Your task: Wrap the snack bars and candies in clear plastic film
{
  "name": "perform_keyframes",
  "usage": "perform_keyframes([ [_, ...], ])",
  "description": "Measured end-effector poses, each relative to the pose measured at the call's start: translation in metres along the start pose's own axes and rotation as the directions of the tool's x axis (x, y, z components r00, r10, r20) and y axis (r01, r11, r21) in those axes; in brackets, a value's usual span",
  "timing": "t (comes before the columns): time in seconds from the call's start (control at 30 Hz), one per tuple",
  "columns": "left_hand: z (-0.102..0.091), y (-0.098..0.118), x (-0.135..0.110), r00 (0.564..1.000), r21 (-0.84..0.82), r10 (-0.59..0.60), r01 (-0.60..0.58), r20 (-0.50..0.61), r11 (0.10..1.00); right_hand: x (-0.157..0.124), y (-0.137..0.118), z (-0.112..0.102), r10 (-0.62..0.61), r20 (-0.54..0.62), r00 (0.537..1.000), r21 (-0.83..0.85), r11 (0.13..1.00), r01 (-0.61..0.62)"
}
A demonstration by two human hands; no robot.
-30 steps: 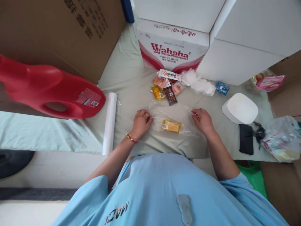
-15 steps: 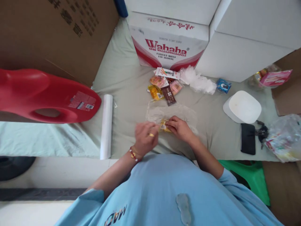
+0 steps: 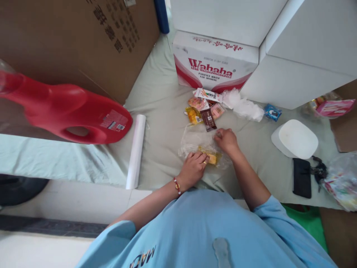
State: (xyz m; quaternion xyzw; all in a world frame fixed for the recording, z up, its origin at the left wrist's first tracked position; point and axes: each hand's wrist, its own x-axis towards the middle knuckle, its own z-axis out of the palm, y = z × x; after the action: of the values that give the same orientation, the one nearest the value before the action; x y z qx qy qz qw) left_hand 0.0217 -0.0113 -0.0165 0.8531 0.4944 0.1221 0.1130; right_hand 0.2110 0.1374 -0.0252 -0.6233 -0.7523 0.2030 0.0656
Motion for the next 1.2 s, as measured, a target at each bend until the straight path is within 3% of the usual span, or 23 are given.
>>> perform_keyframes([
  [0.07, 0.0, 0.001, -0.001, 1.0, 0.005, 0.006, -0.006, -0.007, 1.0, -0.005, -0.002, -0.004, -0.029, 0.079, 0.996, 0.081, 0.996, 0.023],
  [0.13, 0.0, 0.001, -0.001, 1.0, 0.0, 0.012, -0.012, -0.016, 1.0, -0.019, -0.004, -0.011, -0.152, 0.058, 0.987, 0.159, 0.977, 0.141],
  [0.2, 0.0, 0.0, 0.0, 1.0, -0.011, 0.008, -0.008, -0.02, 1.0, -0.041, -0.008, -0.017, -0.307, 0.011, 0.952, 0.172, 0.938, 0.301],
  [0.27, 0.001, -0.002, 0.001, 1.0, -0.038, -0.009, 0.008, -0.028, 0.999, -0.066, -0.014, -0.019, -0.42, 0.056, 0.906, 0.128, 0.903, 0.41],
  [0.37, 0.003, -0.01, -0.001, 0.996, -0.143, -0.026, 0.014, -0.084, 0.99, -0.099, -0.02, -0.01, -0.445, 0.177, 0.878, 0.056, 0.895, 0.442],
  [0.43, 0.005, -0.018, -0.007, 0.988, -0.271, -0.017, -0.027, -0.157, 0.962, -0.113, -0.02, 0.0, -0.431, 0.183, 0.884, 0.059, 0.902, 0.428],
  [0.5, 0.006, -0.029, -0.016, 0.967, -0.427, -0.091, -0.02, -0.238, 0.904, -0.12, -0.017, 0.008, -0.441, 0.166, 0.882, 0.109, 0.897, 0.428],
  [0.57, 0.007, -0.041, -0.025, 0.898, -0.584, -0.335, 0.115, -0.285, 0.804, -0.124, -0.014, 0.011, -0.456, 0.153, 0.877, 0.179, 0.886, 0.429],
  [0.6, 0.006, -0.047, -0.028, 0.82, -0.651, -0.499, 0.22, -0.28, 0.727, -0.125, -0.013, 0.011, -0.46, 0.149, 0.875, 0.212, 0.88, 0.426],
  [0.67, 0.005, -0.057, -0.032, 0.608, -0.738, -0.763, 0.407, -0.221, 0.538, -0.127, -0.013, 0.009, -0.466, 0.143, 0.873, 0.261, 0.869, 0.42],
  [0.7, 0.004, -0.062, -0.031, 0.524, -0.757, -0.831, 0.463, -0.186, 0.461, -0.127, -0.013, 0.008, -0.469, 0.142, 0.872, 0.272, 0.865, 0.421],
  [0.73, 0.002, -0.065, -0.029, 0.476, -0.764, -0.866, 0.498, -0.155, 0.41, -0.128, -0.013, 0.007, -0.474, 0.142, 0.869, 0.275, 0.862, 0.425],
  [0.77, 0.001, -0.068, -0.026, 0.465, -0.764, -0.876, 0.517, -0.129, 0.387, -0.129, -0.014, 0.006, -0.479, 0.143, 0.866, 0.27, 0.861, 0.431],
  [0.97, -0.013, -0.071, 0.011, 0.593, -0.693, -0.805, 0.582, 0.005, 0.425, -0.131, -0.022, 0.003, -0.46, 0.174, 0.871, 0.153, 0.886, 0.437],
  [1.07, -0.027, -0.074, 0.023, 0.718, -0.48, -0.689, 0.641, 0.1, 0.599, -0.131, -0.026, 0.001, -0.44, 0.194, 0.877, 0.103, 0.898, 0.428],
  [1.13, -0.036, -0.077, 0.022, 0.792, -0.302, -0.57, 0.61, 0.216, 0.733, -0.131, -0.026, 0.0, -0.431, 0.201, 0.88, 0.102, 0.902, 0.419],
  [1.2, -0.043, -0.08, 0.015, 0.805, -0.242, -0.478, 0.572, 0.352, 0.784, -0.13, -0.026, 0.0, -0.426, 0.204, 0.881, 0.12, 0.904, 0.409],
])
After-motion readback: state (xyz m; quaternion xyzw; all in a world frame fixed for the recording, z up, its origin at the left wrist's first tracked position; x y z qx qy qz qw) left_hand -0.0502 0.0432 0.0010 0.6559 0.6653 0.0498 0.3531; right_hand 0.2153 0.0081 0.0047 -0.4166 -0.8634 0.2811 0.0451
